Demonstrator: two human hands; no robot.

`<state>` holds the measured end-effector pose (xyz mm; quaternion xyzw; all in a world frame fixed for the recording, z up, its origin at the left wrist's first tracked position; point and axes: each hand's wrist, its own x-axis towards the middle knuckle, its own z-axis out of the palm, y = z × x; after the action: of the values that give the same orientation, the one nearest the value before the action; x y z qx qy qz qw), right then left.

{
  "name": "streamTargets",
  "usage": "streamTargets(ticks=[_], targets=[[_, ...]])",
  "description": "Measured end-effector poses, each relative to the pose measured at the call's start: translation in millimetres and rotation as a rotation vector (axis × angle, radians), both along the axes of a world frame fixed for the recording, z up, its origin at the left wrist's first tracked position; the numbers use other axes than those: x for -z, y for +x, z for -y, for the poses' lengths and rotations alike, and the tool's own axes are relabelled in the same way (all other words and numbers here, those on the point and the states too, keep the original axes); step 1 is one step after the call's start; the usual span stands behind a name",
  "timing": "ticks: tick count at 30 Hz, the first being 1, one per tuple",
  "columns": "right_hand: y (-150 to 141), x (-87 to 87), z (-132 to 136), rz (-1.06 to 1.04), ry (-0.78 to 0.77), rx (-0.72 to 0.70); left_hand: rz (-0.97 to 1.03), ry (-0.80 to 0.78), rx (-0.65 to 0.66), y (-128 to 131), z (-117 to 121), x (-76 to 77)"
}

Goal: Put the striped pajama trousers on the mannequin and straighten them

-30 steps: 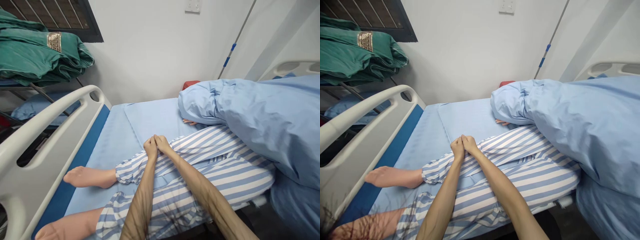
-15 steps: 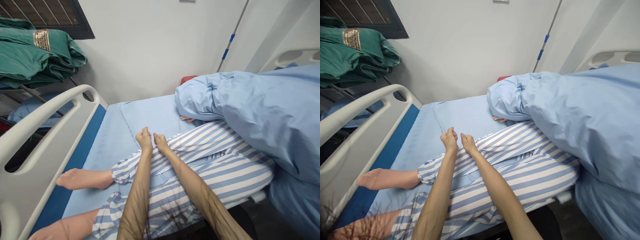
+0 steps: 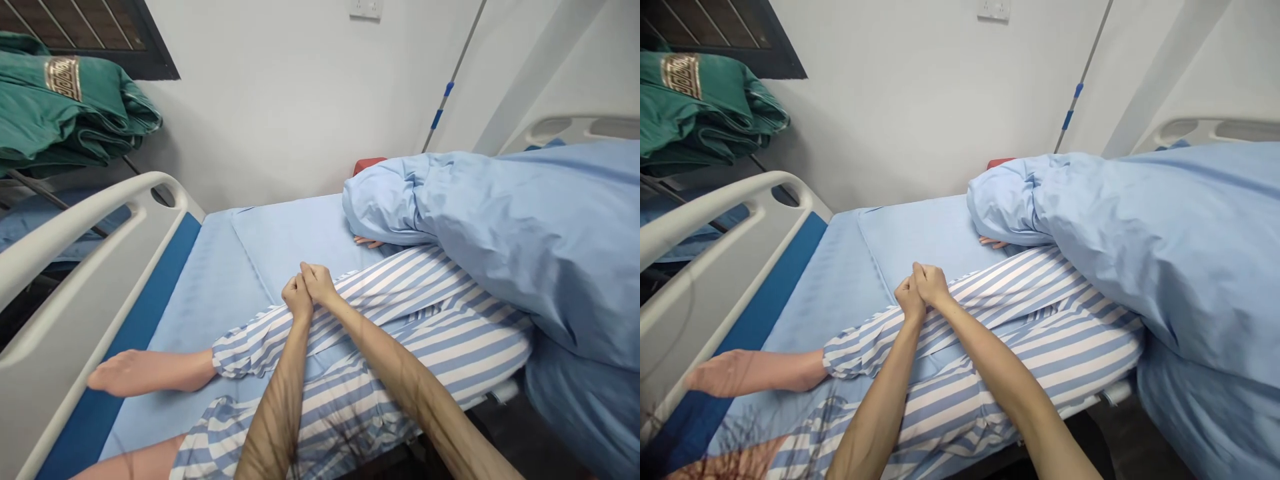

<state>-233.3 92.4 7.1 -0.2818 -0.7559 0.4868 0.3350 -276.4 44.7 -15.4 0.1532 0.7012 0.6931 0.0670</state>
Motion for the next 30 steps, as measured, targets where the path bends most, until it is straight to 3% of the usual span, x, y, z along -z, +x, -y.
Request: streamTargets(ticks=[7,13,15,17,21,23,27,30], targets=[[10.8,23.8,0.1,0.01,-0.009,-0.054,0.019,0.025,-0.038,1.0,0.3,-1.6],[8.4,25.4,-3.1,-0.011,-0.053,-0.046,0.039,0.183,-0.072,-1.6,-11.5,-38.8],[8.1,25.9,-5.3,-0.035,-0.076,-0.052,-0.029,0.174,-0.047,2.6,-15.2,-43.4],[7.8,27.1,-6.5,-0.07,-0.121,-0.044,-0.083,0.076,-0.052,8.8,-15.2,-36.5],[7.1,24.2,-4.7,-0.097,-0.159,0.035,-0.113,-0.114,-0.06,18.0,-7.2,-8.7],[7.1,18.2,-3.7,-0.07,-0.127,0.056,-0.114,-0.114,-0.051,18.4,-4.4,-1.1],[8.2,5.5,-7.2,-0.031,-0.026,0.041,-0.078,-0.077,-0.018,16.7,-4.6,-0.2],[9.5,7.9,-10.3,-0.006,0.008,-0.013,-0.061,-0.045,-0.021,16.4,-5.1,0.7]])
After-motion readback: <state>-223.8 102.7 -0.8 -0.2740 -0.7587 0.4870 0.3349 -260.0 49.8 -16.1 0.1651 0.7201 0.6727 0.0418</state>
